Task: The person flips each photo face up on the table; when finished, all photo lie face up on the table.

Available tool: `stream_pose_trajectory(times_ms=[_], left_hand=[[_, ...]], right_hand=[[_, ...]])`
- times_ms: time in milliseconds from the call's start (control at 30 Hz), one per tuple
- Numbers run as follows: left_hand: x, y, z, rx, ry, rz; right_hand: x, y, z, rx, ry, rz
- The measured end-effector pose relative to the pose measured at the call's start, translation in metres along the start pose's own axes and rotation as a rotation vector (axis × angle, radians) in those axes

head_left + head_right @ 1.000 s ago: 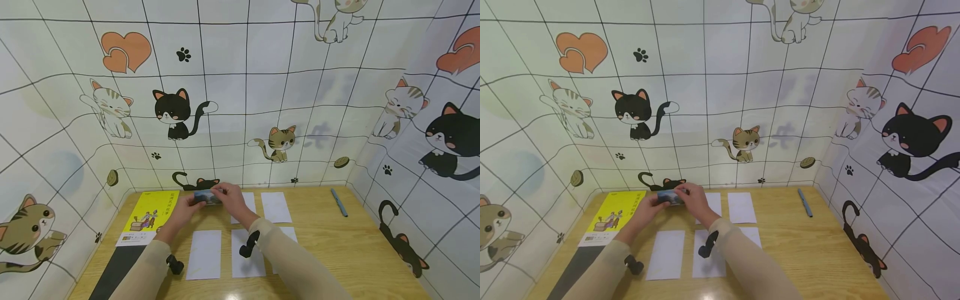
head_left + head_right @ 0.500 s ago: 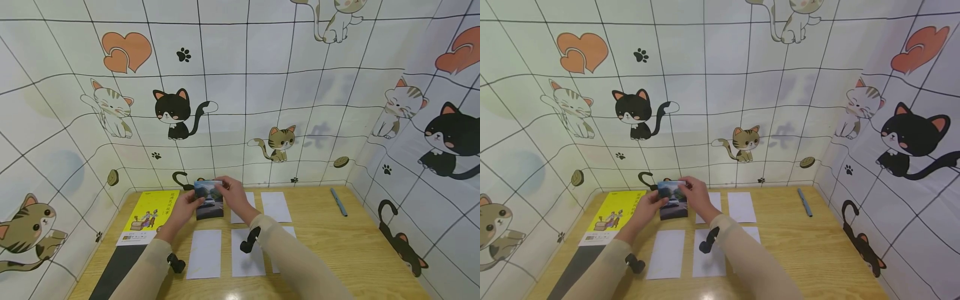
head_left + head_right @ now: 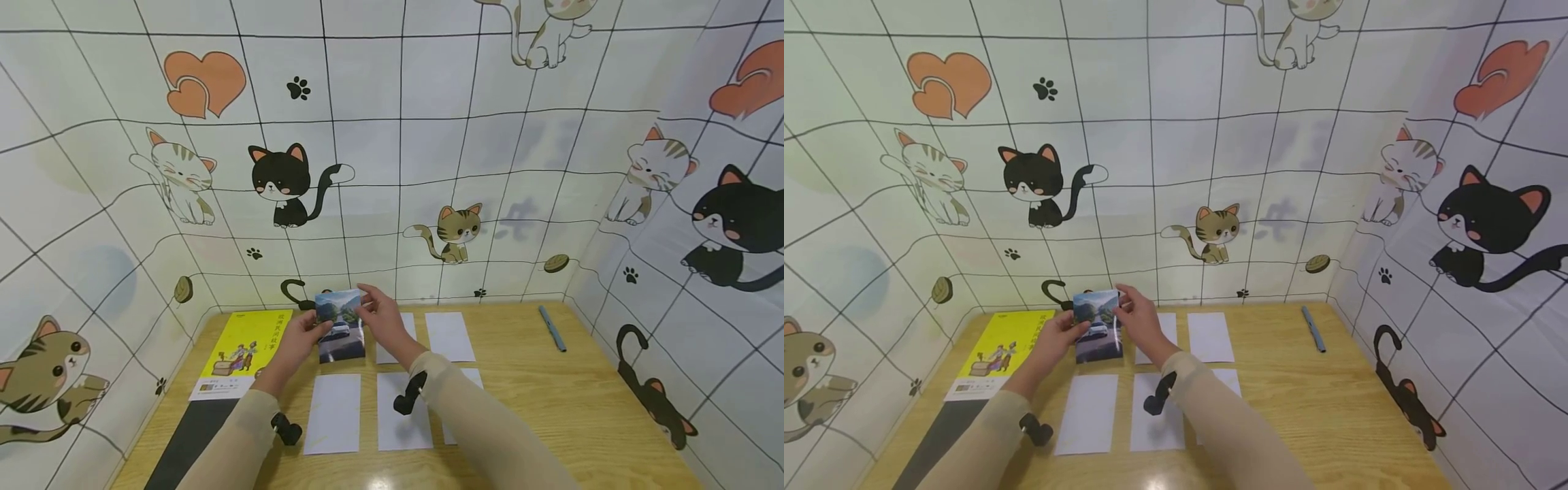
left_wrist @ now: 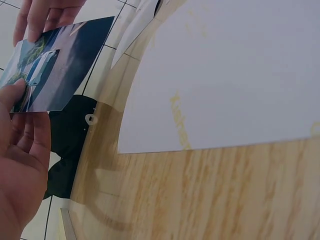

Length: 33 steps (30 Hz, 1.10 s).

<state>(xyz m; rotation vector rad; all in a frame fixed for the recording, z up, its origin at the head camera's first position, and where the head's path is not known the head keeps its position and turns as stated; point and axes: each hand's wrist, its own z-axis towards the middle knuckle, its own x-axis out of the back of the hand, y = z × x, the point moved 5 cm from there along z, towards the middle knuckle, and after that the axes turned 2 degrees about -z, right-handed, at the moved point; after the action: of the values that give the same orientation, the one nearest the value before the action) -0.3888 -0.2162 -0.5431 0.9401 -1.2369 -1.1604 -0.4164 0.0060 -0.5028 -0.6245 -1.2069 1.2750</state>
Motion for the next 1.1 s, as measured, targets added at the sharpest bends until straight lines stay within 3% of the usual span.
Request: stream_pose_trajectory(times_ms=[367, 633, 767, 1100], left_hand=[[0.007, -0.008, 0.000, 0.050, 0.026, 0.033], [0.009, -0.007, -0.002, 0.009, 0.039, 0.049], [0.009, -0.007, -0.002, 0.020, 0.033, 0.058], [0.016, -0.026, -0.001, 0.069, -0.016, 0.124]], right_hand=[[-0.006, 0.017, -0.002, -0.076, 0.002, 0.072], [-0.006, 0.029, -0.001, -0.147, 0.027, 0.095], [-0.005, 0.033, 0.001, -0.179, 0.023, 0.083], [-0.009, 0.041, 0.003, -0.213, -0.125, 0.047]])
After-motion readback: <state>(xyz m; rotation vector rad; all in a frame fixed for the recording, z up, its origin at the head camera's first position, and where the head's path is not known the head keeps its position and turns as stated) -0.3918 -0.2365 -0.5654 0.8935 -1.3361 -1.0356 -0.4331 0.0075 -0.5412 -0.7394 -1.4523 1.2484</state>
